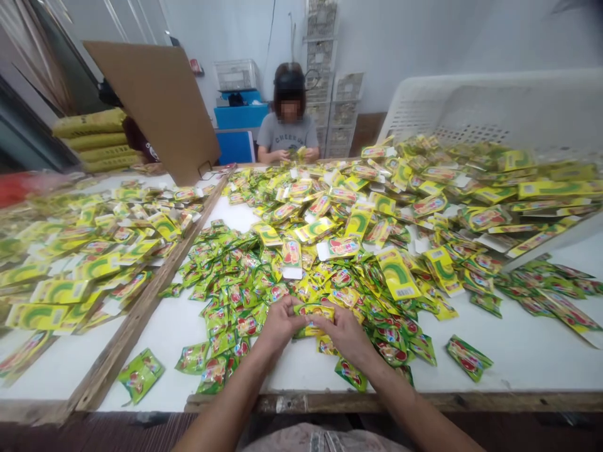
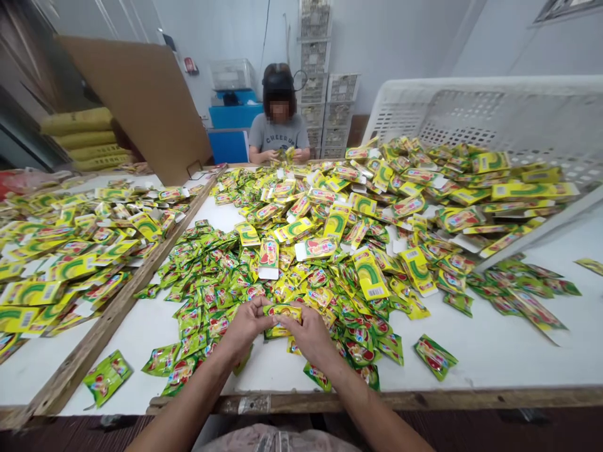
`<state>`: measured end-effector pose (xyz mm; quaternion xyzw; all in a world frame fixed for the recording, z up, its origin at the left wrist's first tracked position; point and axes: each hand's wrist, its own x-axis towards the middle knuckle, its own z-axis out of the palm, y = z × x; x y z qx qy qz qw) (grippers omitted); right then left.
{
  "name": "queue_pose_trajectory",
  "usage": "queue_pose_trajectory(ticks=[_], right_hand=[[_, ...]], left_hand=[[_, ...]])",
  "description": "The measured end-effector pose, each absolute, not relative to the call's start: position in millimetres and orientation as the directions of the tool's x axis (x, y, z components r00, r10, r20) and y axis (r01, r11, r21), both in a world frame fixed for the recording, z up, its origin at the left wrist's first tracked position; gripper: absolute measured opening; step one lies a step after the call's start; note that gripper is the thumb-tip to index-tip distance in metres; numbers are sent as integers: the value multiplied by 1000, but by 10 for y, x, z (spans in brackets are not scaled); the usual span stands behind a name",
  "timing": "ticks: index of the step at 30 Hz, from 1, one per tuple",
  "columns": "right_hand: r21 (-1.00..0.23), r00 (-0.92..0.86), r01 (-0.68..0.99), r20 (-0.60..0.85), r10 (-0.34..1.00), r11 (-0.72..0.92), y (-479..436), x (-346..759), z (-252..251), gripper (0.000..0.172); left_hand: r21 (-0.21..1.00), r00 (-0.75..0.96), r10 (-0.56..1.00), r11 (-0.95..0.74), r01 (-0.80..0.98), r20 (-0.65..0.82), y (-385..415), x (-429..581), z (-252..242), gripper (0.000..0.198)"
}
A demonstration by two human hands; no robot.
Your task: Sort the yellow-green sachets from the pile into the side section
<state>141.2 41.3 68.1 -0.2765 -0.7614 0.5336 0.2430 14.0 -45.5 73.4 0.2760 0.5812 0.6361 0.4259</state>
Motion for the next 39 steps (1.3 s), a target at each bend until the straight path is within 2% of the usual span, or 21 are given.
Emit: queue_pose_trajectory(ticks=[3, 5, 6, 7, 9, 11, 12, 14, 17, 21, 24, 26, 28, 30, 32, 35, 39], right_hand=[[-948, -642, 147, 125, 757, 281, 466, 1449, 667, 31], [-949, -586, 154, 138, 798, 277, 525, 1480, 642, 35], [-943, -564, 173, 142, 813, 285, 553, 1494, 622, 37], [-933, -546, 197, 151, 824, 302, 578, 1504, 597, 39], [-910, -522, 236, 178, 834, 342, 609, 1512, 531, 41], [-890, -517, 237, 223, 827, 389, 618, 1507, 461, 39], [-880, -512, 230, 254, 821, 416, 618, 1504, 430, 37], [-858, -498, 219, 310, 810, 464, 620, 1503, 388, 33], [-841, -469, 249, 329, 820, 480, 628, 1517, 380, 32], [-848, -437, 292, 293, 851, 442, 625, 1525, 416, 29], [-857, -443, 263, 301, 844, 443, 601, 1503, 444, 28], [-862, -453, 237, 311, 836, 449, 585, 1488, 465, 28], [-869, -457, 235, 296, 839, 435, 577, 1484, 486, 28], [-876, -453, 245, 276, 848, 416, 582, 1492, 503, 29], [-880, -424, 233, 291, 857, 414, 597, 1511, 507, 30], [-892, -356, 165, 345, 868, 422, 627, 1548, 497, 30], [-954, -346, 128, 213, 914, 271, 666, 1589, 541, 33]], left_hand=[[988, -288, 946, 130, -80, -148, -409, -2, 926, 38], [973, -200, 977, 115, 201, -74, -334, -156, 1140, 49], [910, -191, 982, 84, 407, -5, -270, -240, 1256, 56], [782, -188, 980, 64, 620, 69, -186, -322, 1367, 63], [394, -155, 977, 86, 915, 148, 32, -469, 1547, 72], [65, -109, 992, 105, 992, 60, 272, -578, 1647, 75], [-36, -94, 996, 93, 995, -12, 380, -617, 1668, 74], [-141, -69, 992, 54, 989, -105, 542, -668, 1673, 75], [-162, -46, 993, 28, 986, -107, 625, -708, 1657, 80], [-48, -55, 991, 49, 998, -122, 569, -805, 1711, 88], [11, -49, 977, 52, 999, -206, 544, -884, 1792, 88], [-40, -42, 965, 33, 999, -261, 562, -890, 1825, 79], [-154, -55, 961, 13, 988, -270, 602, -852, 1823, 69], [-238, -59, 966, -2, 971, -250, 652, -793, 1794, 73], [-248, -58, 969, -4, 969, -242, 688, -744, 1759, 83], [-136, -77, 983, 54, 989, -169, 657, -716, 1723, 80], [89, -114, 993, 113, 990, 13, 381, -687, 1640, 35]])
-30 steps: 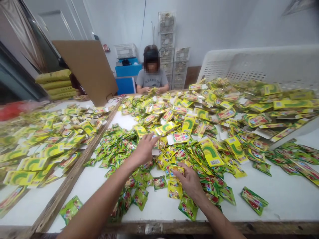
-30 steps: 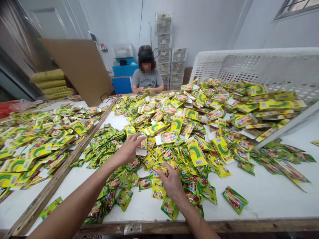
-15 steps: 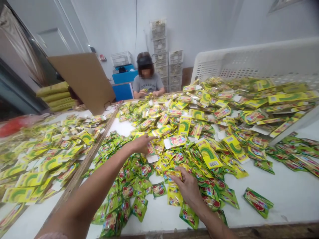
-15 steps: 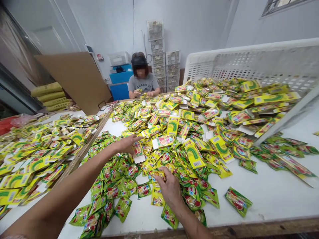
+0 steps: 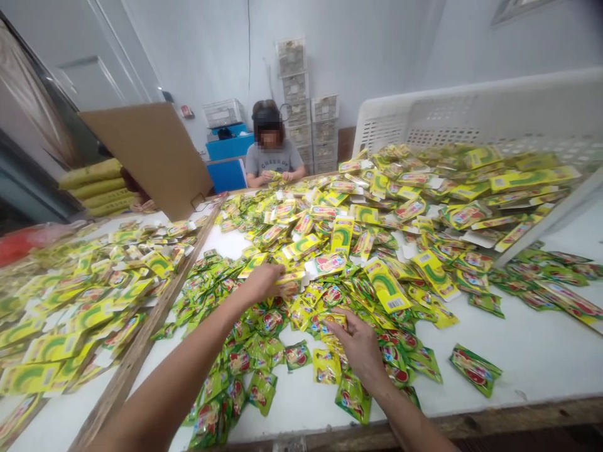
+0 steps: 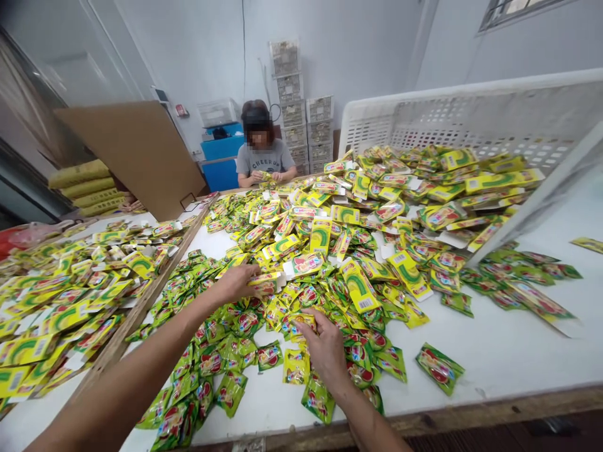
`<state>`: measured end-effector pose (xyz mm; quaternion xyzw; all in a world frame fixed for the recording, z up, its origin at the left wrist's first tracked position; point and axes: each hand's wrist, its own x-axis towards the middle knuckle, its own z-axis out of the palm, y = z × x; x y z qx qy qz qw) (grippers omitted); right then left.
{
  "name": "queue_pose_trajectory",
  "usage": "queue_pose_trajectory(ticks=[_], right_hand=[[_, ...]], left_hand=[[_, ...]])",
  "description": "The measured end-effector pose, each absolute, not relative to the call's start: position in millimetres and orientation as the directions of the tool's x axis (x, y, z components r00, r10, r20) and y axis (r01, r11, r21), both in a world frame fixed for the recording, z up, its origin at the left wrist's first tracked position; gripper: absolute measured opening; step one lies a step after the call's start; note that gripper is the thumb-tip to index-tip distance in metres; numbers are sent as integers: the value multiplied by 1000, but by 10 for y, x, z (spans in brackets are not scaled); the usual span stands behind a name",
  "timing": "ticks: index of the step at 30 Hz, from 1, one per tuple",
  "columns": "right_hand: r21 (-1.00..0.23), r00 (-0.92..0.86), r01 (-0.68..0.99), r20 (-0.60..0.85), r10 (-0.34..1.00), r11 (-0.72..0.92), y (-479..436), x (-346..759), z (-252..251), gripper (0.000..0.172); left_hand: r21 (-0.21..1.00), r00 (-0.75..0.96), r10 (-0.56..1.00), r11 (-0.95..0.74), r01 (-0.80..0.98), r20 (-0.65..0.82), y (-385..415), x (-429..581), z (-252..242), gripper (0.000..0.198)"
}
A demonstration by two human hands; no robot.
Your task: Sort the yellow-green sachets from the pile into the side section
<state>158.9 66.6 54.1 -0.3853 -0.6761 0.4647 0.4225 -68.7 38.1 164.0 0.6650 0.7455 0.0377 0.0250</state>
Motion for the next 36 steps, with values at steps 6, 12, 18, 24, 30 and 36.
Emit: queue_pose_trajectory(ticks=[6, 12, 18, 24, 30, 36], right_hand=[[-971, -183, -49, 239, 954, 234, 804, 1506, 864, 36], [-937, -390, 42, 304, 869, 346, 891, 1400, 947, 32], [-915, -582, 95, 269, 768, 392, 979, 1483, 985, 31], [-897, -557, 164, 259, 789, 410, 1031, 1524, 1084, 30], [-873, -669, 140, 264, 694, 467, 984, 1505, 1133, 19], [-854, -657, 172, 272, 703, 490, 939, 1387, 999, 19]], left_hand=[[802, -240, 968, 87, 591, 72, -198, -399, 1248, 30], [988, -442, 897, 46, 144, 22, -447, -159, 955, 27], [998, -493, 870, 12, 59, 18, -505, -171, 821, 27], [998, -511, 859, 5, -55, -33, -496, -119, 724, 31], [998, -462, 887, 11, 55, 16, -516, -108, 731, 25], [998, -436, 898, 45, -54, -64, -519, -101, 719, 27]])
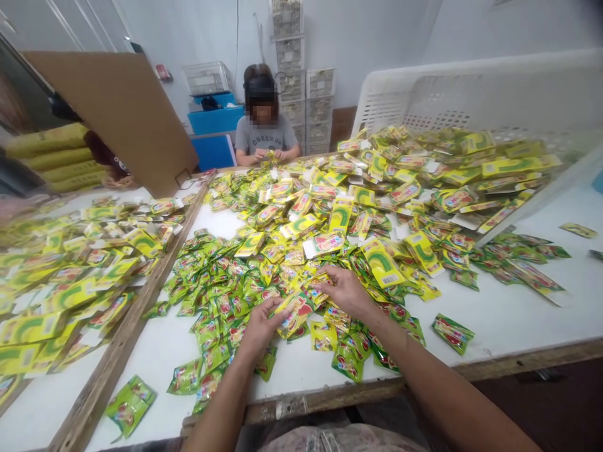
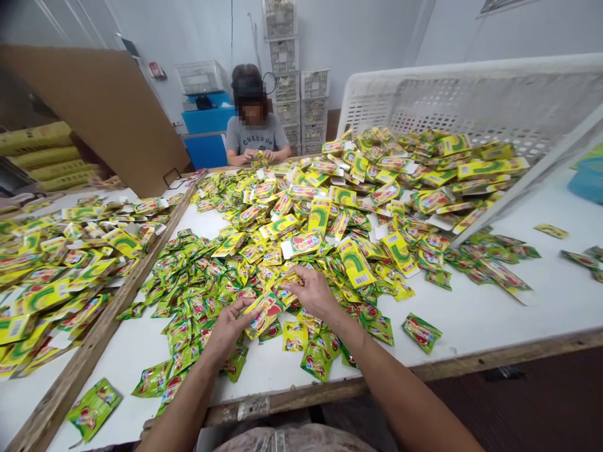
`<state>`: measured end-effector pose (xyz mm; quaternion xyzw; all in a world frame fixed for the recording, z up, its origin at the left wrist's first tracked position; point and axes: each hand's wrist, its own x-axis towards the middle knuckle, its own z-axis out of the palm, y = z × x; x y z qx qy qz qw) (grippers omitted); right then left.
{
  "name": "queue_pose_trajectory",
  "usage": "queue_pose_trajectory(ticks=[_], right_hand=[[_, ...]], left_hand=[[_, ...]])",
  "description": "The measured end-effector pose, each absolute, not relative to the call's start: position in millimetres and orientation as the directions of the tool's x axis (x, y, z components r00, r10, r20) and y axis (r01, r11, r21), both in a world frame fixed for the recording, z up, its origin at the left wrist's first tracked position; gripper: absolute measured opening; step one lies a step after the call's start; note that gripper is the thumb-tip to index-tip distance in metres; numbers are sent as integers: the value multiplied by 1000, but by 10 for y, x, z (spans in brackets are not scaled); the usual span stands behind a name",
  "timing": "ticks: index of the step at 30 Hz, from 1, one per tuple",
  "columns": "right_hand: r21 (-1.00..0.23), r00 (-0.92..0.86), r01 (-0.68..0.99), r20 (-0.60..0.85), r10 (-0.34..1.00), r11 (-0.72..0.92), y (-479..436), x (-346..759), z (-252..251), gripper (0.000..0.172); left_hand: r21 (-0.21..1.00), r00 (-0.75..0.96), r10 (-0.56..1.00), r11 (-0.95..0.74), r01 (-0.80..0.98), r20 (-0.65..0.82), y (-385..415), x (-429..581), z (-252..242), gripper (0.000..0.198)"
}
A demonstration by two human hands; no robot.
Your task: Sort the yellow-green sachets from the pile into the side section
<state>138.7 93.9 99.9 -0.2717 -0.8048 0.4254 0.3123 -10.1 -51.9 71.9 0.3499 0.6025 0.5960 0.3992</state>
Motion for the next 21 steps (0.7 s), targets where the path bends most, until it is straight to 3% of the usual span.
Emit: queue_pose_trajectory(ticks=[6, 10, 13, 17, 21], right_hand=[[-812, -634, 188, 330, 699, 553, 841, 1303, 890, 19], [-770, -671, 273, 277, 688, 576, 758, 1295, 903, 15], [-769, -681, 270, 273, 679, 580, 737, 1336, 918, 23], [-679, -676, 254, 385, 628, 689, 720, 1384, 951, 16], [-638, -751, 235, 360, 554, 733, 663, 1359, 964, 16]], left_hand=[[989, -418, 905, 15, -149, -77, -527, -91, 692, 27], [989, -414, 907, 20, -148, -80, -542, -94, 674, 29], [993, -428, 902, 8, -118, -58, -548, -102, 651, 30], [999, -458, 889, 3, -32, -17, -547, -118, 640, 33], [998, -453, 891, 46, 53, -18, -544, -116, 653, 32]])
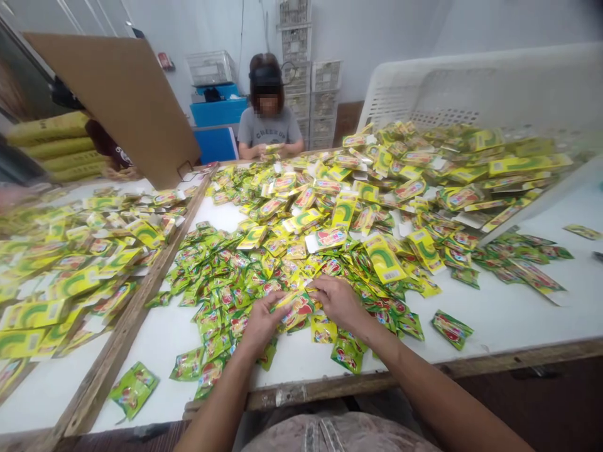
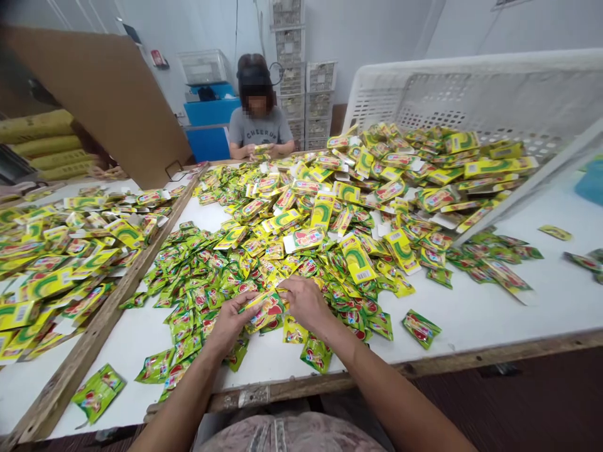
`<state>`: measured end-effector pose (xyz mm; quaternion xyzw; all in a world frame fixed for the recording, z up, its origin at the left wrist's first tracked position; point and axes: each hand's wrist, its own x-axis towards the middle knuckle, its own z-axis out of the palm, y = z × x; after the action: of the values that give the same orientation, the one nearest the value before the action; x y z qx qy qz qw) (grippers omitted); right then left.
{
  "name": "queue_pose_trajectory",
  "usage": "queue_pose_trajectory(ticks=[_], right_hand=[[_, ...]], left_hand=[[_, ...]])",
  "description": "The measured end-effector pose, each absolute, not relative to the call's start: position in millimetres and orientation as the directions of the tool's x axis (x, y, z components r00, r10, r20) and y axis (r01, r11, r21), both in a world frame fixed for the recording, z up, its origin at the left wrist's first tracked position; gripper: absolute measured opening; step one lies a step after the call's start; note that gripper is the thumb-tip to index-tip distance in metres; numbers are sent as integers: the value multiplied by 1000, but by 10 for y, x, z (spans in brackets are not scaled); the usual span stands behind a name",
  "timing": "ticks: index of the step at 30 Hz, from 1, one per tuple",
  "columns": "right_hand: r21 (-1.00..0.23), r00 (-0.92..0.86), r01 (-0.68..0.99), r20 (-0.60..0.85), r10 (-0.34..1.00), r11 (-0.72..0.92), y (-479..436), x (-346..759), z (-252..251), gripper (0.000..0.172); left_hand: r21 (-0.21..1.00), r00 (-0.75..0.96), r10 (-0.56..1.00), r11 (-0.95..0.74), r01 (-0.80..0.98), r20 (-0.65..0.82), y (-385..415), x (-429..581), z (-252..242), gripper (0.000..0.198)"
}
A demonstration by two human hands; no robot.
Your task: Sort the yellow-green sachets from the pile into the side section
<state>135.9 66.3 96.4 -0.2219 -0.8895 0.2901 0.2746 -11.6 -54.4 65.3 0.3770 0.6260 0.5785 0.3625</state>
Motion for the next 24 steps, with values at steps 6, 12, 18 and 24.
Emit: queue_pose_trajectory(ticks=[6, 12, 18, 24], right_hand=[[-858, -678, 166, 259, 688, 486, 632, 1275, 877, 25], [-904, -659, 142, 219, 720, 404, 592, 1295, 893, 31], [-940, -757, 106, 136, 639, 326, 544, 1356, 954, 33], [-935, -760, 158, 91, 643, 319, 452, 1356, 1006, 57]], left_hand=[[999, -423, 905, 30, -12, -32, -540, -102, 630, 31], [998, -454, 889, 44, -34, -54, -553, -112, 644, 32], [994, -475, 876, 36, -101, -80, -569, -119, 627, 31], [990, -471, 878, 22, -142, -87, -571, -90, 614, 32]])
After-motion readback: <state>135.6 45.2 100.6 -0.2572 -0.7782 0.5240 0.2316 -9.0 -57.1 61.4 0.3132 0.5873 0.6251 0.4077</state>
